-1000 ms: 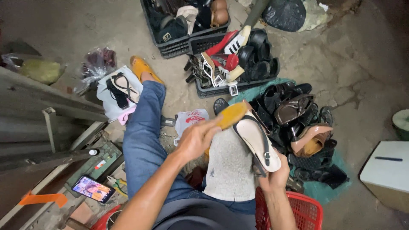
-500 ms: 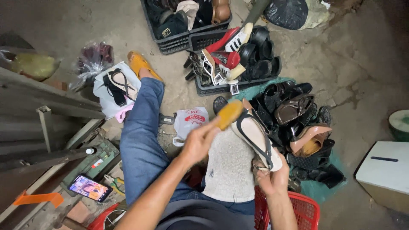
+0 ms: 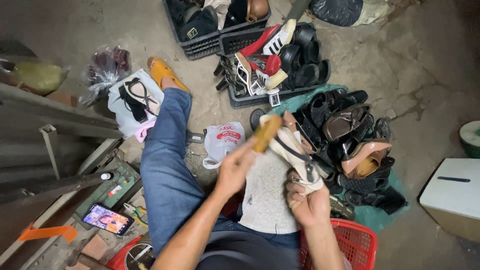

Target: Repairing shoes by brushing them and hand-sewing the soles with a needle and thread.

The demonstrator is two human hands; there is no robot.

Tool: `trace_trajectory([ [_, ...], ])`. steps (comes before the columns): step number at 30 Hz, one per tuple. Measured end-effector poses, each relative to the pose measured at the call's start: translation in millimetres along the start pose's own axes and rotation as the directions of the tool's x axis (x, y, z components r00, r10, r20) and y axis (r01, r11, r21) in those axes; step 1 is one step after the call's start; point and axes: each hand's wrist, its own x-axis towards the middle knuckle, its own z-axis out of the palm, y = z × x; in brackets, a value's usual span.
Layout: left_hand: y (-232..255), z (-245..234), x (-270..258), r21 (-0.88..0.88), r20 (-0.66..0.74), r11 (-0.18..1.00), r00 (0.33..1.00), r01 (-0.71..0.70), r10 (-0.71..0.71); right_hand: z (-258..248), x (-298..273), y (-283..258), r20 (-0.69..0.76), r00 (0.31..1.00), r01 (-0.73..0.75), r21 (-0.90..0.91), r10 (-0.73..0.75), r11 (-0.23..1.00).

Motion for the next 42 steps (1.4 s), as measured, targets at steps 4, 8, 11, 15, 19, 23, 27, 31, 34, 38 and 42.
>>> trace_trajectory([
  [4, 18.1, 7.7, -16.7, 0.270, -0.017, 0.942, 0.977, -0.202, 0.214, -13.0, 4.7, 6.9, 0.005, 0.999, 0.035, 0.011, -0.035, 0.999],
  [8, 26.3, 5.6, -22.8, 0.262, 0.137, 0.886, 0.923, -0.383, 0.358, -21.5, 8.0, 7.6, -0.060, 0.996, 0.066, -0.015, -0.067, 0.998],
  [11, 24.5, 4.7, -27.8, 0.273, 0.124, 0.884, 0.925, -0.380, 0.360, -18.0, 4.4, 11.6, -0.049, 0.998, 0.043, -0.014, -0.044, 0.999],
  [15, 43.2, 4.9, -43.7, 0.310, 0.452, 0.808, 0.825, -0.501, 0.338, -33.2, 1.7, 8.2, -0.192, 0.961, 0.168, -0.164, -0.198, 0.972],
  [19, 40.8, 1.0, -33.6, 0.365, 0.086, 0.848, 0.921, -0.385, 0.381, -19.6, 5.8, 7.9, -0.083, 0.995, 0.057, -0.069, -0.062, 0.996],
  [23, 19.6, -6.1, -45.4, 0.409, 0.466, 0.733, 0.815, -0.544, 0.344, -25.4, 0.2, 5.6, -0.141, 0.987, 0.068, -0.067, -0.077, 0.995],
  [27, 31.5, -13.2, -33.3, 0.542, 0.147, 0.703, 0.875, -0.461, 0.461, -29.3, -0.6, -0.7, -0.081, 0.997, 0.008, 0.032, -0.005, 0.999],
  [31, 27.3, -12.6, -45.6, 0.586, 0.387, 0.503, 0.765, -0.635, 0.515, -29.1, -7.1, 2.2, -0.085, 0.996, 0.012, 0.086, -0.004, 0.996],
  [34, 19.6, -15.6, -33.2, 0.566, 0.230, 0.635, 0.841, -0.525, 0.490, -32.3, -11.8, 8.4, -0.010, 1.000, -0.019, 0.168, 0.021, 0.986],
  [38, 12.5, 0.0, -32.6, 0.396, 0.021, 0.820, 0.897, -0.413, 0.441, -36.0, -12.6, 9.3, -0.059, 0.998, 0.006, 0.118, 0.001, 0.993],
  [42, 1.8, 6.0, -46.5, 0.284, -0.018, 0.920, 0.957, -0.272, 0.288, -41.9, -10.6, 4.5, -0.093, 0.995, 0.041, -0.014, -0.042, 0.999],
])
